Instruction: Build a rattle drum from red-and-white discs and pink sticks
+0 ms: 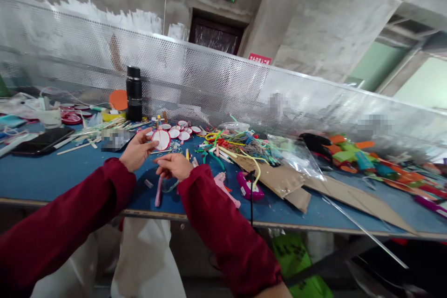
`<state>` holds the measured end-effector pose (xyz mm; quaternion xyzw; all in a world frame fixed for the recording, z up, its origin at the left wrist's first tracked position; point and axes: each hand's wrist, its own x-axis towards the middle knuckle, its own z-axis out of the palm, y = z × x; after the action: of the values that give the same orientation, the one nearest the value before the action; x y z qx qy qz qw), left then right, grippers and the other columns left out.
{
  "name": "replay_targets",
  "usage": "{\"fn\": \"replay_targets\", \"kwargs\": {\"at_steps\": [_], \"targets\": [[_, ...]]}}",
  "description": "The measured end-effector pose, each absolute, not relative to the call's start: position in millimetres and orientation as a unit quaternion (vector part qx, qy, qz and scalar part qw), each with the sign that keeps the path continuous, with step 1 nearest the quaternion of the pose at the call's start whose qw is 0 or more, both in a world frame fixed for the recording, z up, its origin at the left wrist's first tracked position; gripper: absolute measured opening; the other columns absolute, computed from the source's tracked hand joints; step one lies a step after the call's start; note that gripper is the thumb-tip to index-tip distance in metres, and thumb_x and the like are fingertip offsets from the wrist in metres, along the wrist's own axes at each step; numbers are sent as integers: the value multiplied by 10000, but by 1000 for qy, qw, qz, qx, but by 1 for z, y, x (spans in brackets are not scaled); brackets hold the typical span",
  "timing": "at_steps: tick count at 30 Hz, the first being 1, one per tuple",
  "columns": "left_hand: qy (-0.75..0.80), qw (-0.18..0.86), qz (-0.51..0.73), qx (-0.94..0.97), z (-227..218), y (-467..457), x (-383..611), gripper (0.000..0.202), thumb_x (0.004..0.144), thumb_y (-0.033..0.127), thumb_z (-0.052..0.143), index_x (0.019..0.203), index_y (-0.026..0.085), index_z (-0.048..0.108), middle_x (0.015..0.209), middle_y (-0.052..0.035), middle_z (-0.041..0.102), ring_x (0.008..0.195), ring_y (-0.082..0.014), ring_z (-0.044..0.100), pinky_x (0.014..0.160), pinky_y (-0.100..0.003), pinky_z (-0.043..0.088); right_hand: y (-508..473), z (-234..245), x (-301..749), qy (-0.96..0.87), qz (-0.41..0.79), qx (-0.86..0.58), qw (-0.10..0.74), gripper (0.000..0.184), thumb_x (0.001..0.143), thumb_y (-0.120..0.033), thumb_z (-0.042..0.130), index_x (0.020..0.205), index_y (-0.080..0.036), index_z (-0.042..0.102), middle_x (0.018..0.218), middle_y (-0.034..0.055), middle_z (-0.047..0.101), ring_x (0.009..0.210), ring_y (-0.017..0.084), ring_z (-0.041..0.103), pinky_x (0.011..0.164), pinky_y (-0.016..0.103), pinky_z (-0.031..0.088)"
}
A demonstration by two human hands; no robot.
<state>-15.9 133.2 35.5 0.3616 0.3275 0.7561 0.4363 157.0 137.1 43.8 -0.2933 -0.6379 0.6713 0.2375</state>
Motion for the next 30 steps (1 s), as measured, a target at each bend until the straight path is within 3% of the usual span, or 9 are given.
{"fn": "replay_targets", "kwargs": {"at_steps": [2,5,8,11,15,20,24,27,30], "targets": [[345,420,760,357,34,135,-17,663,576,94,798,1183,215,559,825,42,570,669,-88,569,606,-218,450,131,50,159,-645,656,-274,281,355,725,-458,761,870,-143,687,587,-21,663,431,70,555,451,179,451],[388,375,765,351,33,138,-19,681,564,109,794,1188,190,535,825,46,535,682,-89,555,621,-225,448,112,68,172,-648,591,-254,408,352,761,-492,723,842,-151,693,632,-7,682,496,85,600,499,193,482],[441,312,758,364,32,139,-20,693,573,117,785,1210,163,517,848,35,530,692,-91,541,634,-236,448,81,86,193,-664,437,-271,543,277,860,-437,640,856,-167,700,655,1,701,532,100,628,544,212,506],[474,252,746,394,32,140,-23,696,601,114,765,1244,155,502,870,20,547,706,-100,542,669,-253,466,50,86,213,-676,274,-305,612,252,916,-383,589,810,-183,700,631,-9,691,544,108,630,610,234,531],[486,206,730,434,30,142,-27,688,620,127,755,1258,152,499,878,9,560,719,-117,558,703,-277,488,37,55,233,-693,180,-348,605,215,933,-359,573,888,-200,710,723,10,728,615,141,678,618,253,547],[500,190,720,443,25,146,-33,652,634,154,750,1240,154,510,881,5,569,728,-129,577,725,-294,503,56,16,249,-672,170,-414,590,314,977,-397,465,1105,-186,659,918,72,751,790,180,721,748,312,586],[495,205,714,451,24,148,-34,630,627,163,758,1214,161,530,886,0,581,740,-132,583,727,-300,512,60,8,256,-659,191,-420,594,342,973,-403,464,1212,-186,575,957,87,745,827,188,723,795,336,585],[465,246,692,494,25,146,-31,613,608,181,770,1183,166,557,873,10,569,718,-123,572,693,-288,505,61,17,254,-639,227,-412,609,334,927,-418,553,1173,-191,544,886,73,751,779,196,726,751,338,586],[434,287,657,545,27,142,-26,618,598,210,780,1178,170,572,872,16,556,707,-119,569,670,-280,494,74,33,248,-628,277,-410,601,277,868,-437,628,974,-185,581,782,57,745,683,187,711,667,306,571]]}}
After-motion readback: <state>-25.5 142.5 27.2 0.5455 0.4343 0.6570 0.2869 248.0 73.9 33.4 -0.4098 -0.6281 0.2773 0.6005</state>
